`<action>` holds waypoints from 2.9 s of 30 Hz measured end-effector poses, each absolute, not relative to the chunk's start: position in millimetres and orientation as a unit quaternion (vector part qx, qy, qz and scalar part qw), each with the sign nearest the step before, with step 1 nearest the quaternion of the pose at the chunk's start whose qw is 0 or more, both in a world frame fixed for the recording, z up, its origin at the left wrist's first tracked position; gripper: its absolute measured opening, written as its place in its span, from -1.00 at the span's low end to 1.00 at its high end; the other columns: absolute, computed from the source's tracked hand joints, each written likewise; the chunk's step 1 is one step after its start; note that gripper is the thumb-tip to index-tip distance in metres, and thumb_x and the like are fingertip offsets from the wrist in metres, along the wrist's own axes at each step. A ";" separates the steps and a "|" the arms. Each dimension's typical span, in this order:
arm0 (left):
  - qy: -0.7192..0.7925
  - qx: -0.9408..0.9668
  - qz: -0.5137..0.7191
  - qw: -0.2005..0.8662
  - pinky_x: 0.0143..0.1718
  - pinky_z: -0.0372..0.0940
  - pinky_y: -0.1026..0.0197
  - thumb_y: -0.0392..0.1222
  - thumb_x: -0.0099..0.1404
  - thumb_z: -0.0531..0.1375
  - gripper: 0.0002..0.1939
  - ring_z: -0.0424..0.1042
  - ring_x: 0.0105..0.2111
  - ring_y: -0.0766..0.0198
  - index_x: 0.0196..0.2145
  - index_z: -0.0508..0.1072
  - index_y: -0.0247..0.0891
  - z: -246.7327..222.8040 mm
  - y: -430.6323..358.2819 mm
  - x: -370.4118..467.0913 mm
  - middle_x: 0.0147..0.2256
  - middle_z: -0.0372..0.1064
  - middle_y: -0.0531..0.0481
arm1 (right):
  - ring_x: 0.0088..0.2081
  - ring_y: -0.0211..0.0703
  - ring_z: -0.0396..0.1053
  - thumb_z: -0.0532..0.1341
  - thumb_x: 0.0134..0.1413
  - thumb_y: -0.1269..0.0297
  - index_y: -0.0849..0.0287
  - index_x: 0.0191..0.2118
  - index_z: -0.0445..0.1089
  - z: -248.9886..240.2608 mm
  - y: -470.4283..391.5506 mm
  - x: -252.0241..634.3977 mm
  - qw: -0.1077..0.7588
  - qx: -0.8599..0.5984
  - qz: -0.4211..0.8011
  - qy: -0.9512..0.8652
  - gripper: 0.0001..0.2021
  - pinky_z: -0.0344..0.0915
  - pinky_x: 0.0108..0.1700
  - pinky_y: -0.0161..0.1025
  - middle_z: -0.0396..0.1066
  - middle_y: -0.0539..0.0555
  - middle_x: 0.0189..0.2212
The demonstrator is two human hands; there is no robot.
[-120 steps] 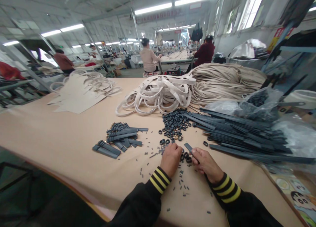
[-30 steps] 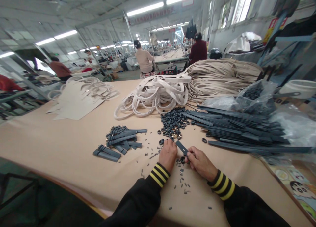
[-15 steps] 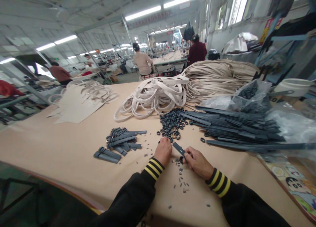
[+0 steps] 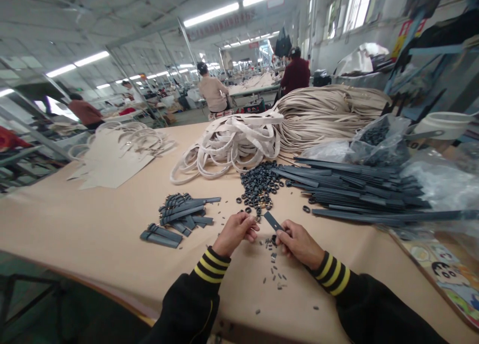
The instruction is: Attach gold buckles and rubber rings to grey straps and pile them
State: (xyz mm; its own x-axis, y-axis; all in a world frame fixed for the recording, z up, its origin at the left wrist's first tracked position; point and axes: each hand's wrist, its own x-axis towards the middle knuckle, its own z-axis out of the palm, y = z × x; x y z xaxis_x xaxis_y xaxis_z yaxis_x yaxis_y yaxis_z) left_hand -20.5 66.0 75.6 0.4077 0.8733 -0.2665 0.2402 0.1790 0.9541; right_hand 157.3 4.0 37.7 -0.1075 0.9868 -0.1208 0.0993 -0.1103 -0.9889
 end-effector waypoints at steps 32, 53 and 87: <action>0.483 0.698 0.271 0.454 -0.64 -0.02 0.38 -0.07 0.18 0.05 -0.74 0.02 -0.66 0.46 -0.55 0.24 -0.30 97.2 15.9 -5.8 -0.65 0.07 0.15 | -0.77 -0.48 0.03 0.01 0.10 0.10 0.20 -0.35 0.16 39.0 0.4 152.6 0.433 -0.430 0.614 -0.501 -0.76 -0.05 -0.76 -0.50 0.27 -0.09 -0.59; 0.425 0.452 0.318 0.717 -0.78 -0.18 0.53 -0.05 0.17 0.11 -0.74 0.01 -0.73 0.57 -0.48 0.16 -0.28 98.5 21.7 -18.4 -0.64 0.11 0.17 | -0.75 -0.50 0.05 0.12 0.04 0.14 0.23 -0.29 0.22 46.2 -3.1 160.3 0.418 -0.307 0.670 -0.531 -0.76 -0.06 -0.74 -0.50 0.33 -0.04 -0.56; 0.427 0.514 0.362 0.650 -0.53 0.19 0.36 -0.07 0.12 0.14 -0.75 0.27 -0.53 0.41 -0.40 0.29 -0.35 59.1 3.2 -5.3 -0.51 0.27 0.05 | -0.66 -0.39 0.20 0.04 0.08 0.34 0.17 -0.37 0.24 44.9 -6.9 154.3 0.387 -0.407 0.513 -0.649 -0.93 0.15 -0.57 -0.42 0.28 -0.08 -0.58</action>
